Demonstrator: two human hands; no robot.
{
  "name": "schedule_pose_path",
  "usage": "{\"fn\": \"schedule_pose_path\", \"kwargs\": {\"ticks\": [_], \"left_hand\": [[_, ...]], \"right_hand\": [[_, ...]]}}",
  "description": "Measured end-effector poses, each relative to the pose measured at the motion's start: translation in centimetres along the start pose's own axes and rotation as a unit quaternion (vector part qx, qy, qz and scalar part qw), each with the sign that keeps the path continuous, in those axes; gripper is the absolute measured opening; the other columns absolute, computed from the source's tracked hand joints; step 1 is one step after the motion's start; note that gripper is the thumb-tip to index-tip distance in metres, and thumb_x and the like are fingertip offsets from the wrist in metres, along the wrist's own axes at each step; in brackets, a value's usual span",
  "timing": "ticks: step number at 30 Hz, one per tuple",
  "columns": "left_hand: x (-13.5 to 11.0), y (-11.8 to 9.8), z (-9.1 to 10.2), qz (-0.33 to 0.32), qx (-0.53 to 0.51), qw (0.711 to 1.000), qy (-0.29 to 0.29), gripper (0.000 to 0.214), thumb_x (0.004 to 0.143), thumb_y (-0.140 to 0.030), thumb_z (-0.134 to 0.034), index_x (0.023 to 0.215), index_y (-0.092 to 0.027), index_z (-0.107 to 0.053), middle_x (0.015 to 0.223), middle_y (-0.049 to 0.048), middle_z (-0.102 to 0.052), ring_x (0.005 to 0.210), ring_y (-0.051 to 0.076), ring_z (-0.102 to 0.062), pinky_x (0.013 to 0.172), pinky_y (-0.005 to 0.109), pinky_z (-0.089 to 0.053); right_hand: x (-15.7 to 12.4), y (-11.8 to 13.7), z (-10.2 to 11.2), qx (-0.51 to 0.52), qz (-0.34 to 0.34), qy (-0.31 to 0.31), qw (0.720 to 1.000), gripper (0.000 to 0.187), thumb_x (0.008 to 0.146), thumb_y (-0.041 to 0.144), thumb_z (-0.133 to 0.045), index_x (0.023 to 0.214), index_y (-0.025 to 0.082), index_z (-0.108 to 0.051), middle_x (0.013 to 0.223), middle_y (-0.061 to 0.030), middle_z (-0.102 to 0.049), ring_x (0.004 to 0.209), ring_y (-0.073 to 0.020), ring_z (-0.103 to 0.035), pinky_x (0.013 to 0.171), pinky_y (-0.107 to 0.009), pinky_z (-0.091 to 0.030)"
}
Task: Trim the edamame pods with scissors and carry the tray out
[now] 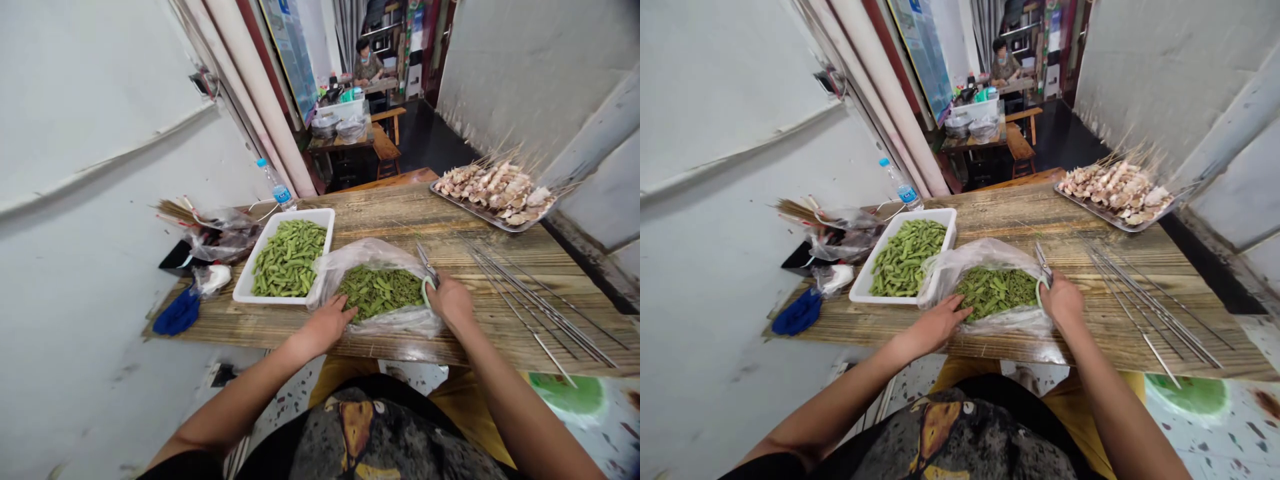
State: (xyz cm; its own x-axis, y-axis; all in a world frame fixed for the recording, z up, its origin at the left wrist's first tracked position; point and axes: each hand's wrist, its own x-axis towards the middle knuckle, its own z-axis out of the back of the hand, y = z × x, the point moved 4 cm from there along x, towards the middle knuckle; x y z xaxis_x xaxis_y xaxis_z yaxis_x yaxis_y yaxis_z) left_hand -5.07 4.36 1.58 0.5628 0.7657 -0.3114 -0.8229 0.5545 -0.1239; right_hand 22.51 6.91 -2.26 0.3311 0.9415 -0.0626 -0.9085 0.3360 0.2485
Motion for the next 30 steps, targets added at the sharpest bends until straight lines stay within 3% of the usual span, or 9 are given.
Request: {"fn": "schedule_pose_path", "kwargs": {"ticks": [5, 11, 16, 18, 20, 23, 25, 27, 30], "left_hand": [[0.3, 1.7, 0.5, 0.051, -0.100, 0.991, -0.070, 0.033, 0.085, -0.015, -0.040, 0.104, -0.017, -0.067, 0.103, 0.0095, -0.065, 0.099, 0.020, -0.059, 0.092, 0.030, -0.044], [1.7, 1.6, 0.3, 0.066, -0.062, 0.996, -0.028, 0.045, 0.077, -0.010, -0.048, 0.120, -0.017, -0.058, 0.114, 0.0120, -0.059, 0.097, 0.022, -0.060, 0.088, 0.031, -0.045], [2.4, 1.7, 1.1, 0.090, -0.178, 0.975, -0.093, 0.020, 0.075, -0.019, -0.060, 0.093, -0.015, -0.066, 0.094, 0.0073, -0.066, 0.093, 0.022, -0.061, 0.086, 0.032, -0.047], [2.5, 1.4, 1.4, 0.108, -0.290, 0.945, -0.107, 0.022, 0.076, -0.024, -0.061, 0.096, -0.016, -0.063, 0.083, 0.0046, -0.066, 0.079, 0.019, -0.063, 0.076, 0.032, -0.051], [3.0, 0.6, 1.4, 0.105, -0.447, 0.885, -0.074, 0.030, 0.082, -0.027, -0.056, 0.110, -0.015, -0.058, 0.081, 0.0043, -0.065, 0.069, 0.016, -0.064, 0.068, 0.030, -0.053], [4.0, -0.4, 1.1, 0.067, -0.634, 0.770, -0.035, 0.042, 0.089, -0.024, -0.045, 0.130, -0.016, -0.042, 0.107, 0.0116, -0.062, 0.080, 0.015, -0.067, 0.070, 0.031, -0.055], [4.5, -0.1, 0.9, 0.069, -0.665, 0.741, -0.060, 0.044, 0.090, -0.020, -0.041, 0.133, -0.016, -0.038, 0.121, 0.0153, -0.055, 0.085, 0.015, -0.067, 0.075, 0.032, -0.055], [4.5, 0.8, 0.5, 0.096, -0.631, 0.763, -0.104, 0.040, 0.088, -0.014, -0.041, 0.128, -0.012, -0.045, 0.119, 0.0157, -0.056, 0.081, 0.013, -0.067, 0.075, 0.032, -0.055], [3.5, 2.0, 0.2, 0.131, -0.518, 0.828, -0.167, 0.034, 0.083, -0.007, -0.045, 0.114, -0.010, -0.057, 0.103, 0.0117, -0.064, 0.074, 0.013, -0.065, 0.074, 0.032, -0.055]], "right_hand": [[0.0, 0.0, 0.1, -0.005, -0.004, 0.005, 1.000, 0.038, 0.085, 0.038, -0.044, 0.112, 0.015, -0.059, 0.089, -0.0148, -0.071, 0.083, -0.0287, -0.067, 0.063, -0.032, -0.044], [-0.1, 0.1, 0.2, -0.008, -0.001, 0.004, 1.000, 0.039, 0.086, 0.038, -0.044, 0.114, 0.015, -0.058, 0.093, -0.0153, -0.071, 0.085, -0.0294, -0.067, 0.064, -0.032, -0.045], [-0.1, 0.0, 0.1, -0.007, 0.000, -0.003, 1.000, 0.040, 0.085, 0.037, -0.045, 0.116, 0.014, -0.057, 0.091, -0.0156, -0.071, 0.084, -0.0298, -0.067, 0.064, -0.032, -0.045], [-0.1, 0.0, 0.1, -0.006, 0.004, -0.006, 1.000, 0.040, 0.085, 0.037, -0.044, 0.115, 0.015, -0.058, 0.090, -0.0154, -0.071, 0.083, -0.0303, -0.067, 0.063, -0.032, -0.044], [-0.1, 0.0, 0.1, -0.006, 0.006, -0.007, 1.000, 0.040, 0.086, 0.038, -0.043, 0.114, 0.014, -0.058, 0.089, -0.0154, -0.071, 0.082, -0.0306, -0.067, 0.062, -0.033, -0.044], [-0.1, 0.0, 0.2, -0.010, 0.002, -0.003, 1.000, 0.040, 0.085, 0.038, -0.044, 0.114, 0.014, -0.058, 0.089, -0.0162, -0.071, 0.082, -0.0310, -0.067, 0.063, -0.033, -0.044], [-0.1, 0.0, 0.2, -0.011, 0.001, -0.002, 1.000, 0.040, 0.086, 0.037, -0.045, 0.115, 0.014, -0.057, 0.092, -0.0167, -0.071, 0.084, -0.0307, -0.067, 0.064, -0.033, -0.045], [-0.1, 0.1, 0.2, -0.010, 0.002, -0.001, 1.000, 0.040, 0.086, 0.037, -0.045, 0.116, 0.014, -0.057, 0.093, -0.0168, -0.071, 0.085, -0.0301, -0.067, 0.066, -0.033, -0.046], [-0.2, 0.1, 0.2, -0.008, 0.000, 0.003, 1.000, 0.040, 0.086, 0.037, -0.045, 0.116, 0.013, -0.057, 0.091, -0.0171, -0.071, 0.084, -0.0300, -0.067, 0.067, -0.034, -0.046]]}}
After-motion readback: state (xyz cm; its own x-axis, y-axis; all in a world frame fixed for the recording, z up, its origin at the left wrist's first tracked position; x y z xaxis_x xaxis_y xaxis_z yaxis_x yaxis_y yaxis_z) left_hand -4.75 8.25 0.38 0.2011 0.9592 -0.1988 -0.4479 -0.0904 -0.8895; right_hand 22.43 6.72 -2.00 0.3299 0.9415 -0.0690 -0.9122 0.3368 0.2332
